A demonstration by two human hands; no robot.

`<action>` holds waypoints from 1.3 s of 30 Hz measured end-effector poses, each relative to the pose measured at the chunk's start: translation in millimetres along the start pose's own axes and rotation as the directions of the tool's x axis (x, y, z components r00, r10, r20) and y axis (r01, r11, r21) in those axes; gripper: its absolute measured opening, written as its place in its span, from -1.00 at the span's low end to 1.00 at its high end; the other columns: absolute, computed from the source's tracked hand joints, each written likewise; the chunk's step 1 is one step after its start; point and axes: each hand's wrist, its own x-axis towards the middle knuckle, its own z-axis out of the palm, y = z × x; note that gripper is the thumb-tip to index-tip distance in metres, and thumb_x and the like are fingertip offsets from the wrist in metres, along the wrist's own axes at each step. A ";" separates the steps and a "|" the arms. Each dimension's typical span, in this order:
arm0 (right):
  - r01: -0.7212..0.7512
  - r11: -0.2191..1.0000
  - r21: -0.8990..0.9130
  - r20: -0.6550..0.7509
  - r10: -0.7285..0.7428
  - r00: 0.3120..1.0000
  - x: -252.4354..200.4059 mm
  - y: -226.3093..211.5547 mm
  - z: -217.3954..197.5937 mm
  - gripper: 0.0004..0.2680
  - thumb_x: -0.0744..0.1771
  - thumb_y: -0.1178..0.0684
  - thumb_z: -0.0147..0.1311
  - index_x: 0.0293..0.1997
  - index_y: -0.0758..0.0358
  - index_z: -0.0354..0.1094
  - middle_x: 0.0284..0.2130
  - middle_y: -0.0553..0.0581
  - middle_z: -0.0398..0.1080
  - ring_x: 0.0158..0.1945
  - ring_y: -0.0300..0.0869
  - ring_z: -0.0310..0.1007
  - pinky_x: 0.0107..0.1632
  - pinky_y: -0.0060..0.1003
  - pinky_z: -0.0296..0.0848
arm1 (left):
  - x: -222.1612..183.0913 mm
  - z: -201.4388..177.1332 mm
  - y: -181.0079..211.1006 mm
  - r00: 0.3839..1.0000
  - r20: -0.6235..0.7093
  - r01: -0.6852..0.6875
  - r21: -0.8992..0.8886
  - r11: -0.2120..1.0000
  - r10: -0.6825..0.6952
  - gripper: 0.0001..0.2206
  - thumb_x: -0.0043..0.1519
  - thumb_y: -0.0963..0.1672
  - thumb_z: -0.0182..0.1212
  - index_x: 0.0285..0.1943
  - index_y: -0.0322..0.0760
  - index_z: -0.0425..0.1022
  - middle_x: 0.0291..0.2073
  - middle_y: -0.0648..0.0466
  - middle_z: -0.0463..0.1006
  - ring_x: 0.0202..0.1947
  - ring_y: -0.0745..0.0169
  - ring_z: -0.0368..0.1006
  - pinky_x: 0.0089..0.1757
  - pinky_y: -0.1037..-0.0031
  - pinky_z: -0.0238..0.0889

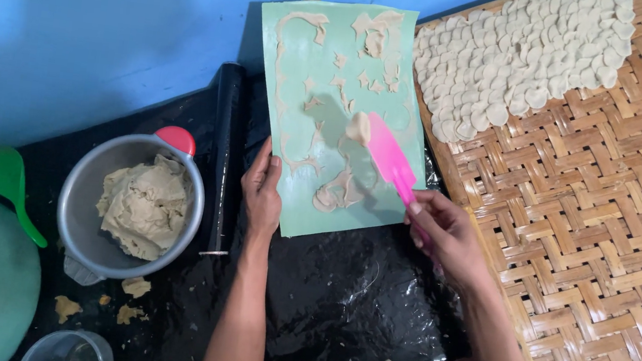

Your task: Shaping and rolling out dough into small circular pieces using a template and a roller.

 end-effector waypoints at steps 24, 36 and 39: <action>-0.210 0.760 -0.616 -0.581 -0.258 0.772 17.0 10.2 -160.0 -0.72 0.39 -0.07 0.12 0.13 0.30 0.48 -0.19 0.27 0.58 -0.19 -0.01 0.60 -0.13 -0.13 0.51 | -4.2 10.8 26.7 0.999 0.048 -0.007 -0.009 1.000 0.008 -0.60 0.45 -0.19 -0.03 0.49 -0.46 0.26 0.28 -0.05 0.48 0.22 0.29 0.40 0.18 0.49 0.22; -0.316 0.447 -0.837 -0.521 -0.473 0.711 8.3 -1.1 -141.4 -0.78 0.42 0.05 0.11 0.14 0.33 0.46 -0.14 0.39 0.55 -0.22 0.08 0.59 -0.14 -0.02 0.53 | -3.5 8.2 22.8 0.999 0.031 0.014 0.010 1.000 -0.014 -0.59 0.45 -0.19 -0.02 0.49 -0.46 0.26 0.27 -0.08 0.48 0.22 0.27 0.41 0.18 0.48 0.23; -0.364 0.342 -0.866 -0.497 -0.515 0.699 -0.9 -16.5 -126.3 -0.79 0.40 0.12 0.10 0.15 0.32 0.47 -0.15 0.37 0.51 -0.31 0.08 0.54 -0.26 0.02 0.49 | -3.0 8.3 22.5 0.999 0.039 0.009 -0.018 1.000 -0.008 -0.59 0.45 -0.19 -0.02 0.49 -0.46 0.26 0.28 -0.08 0.48 0.23 0.26 0.40 0.19 0.48 0.22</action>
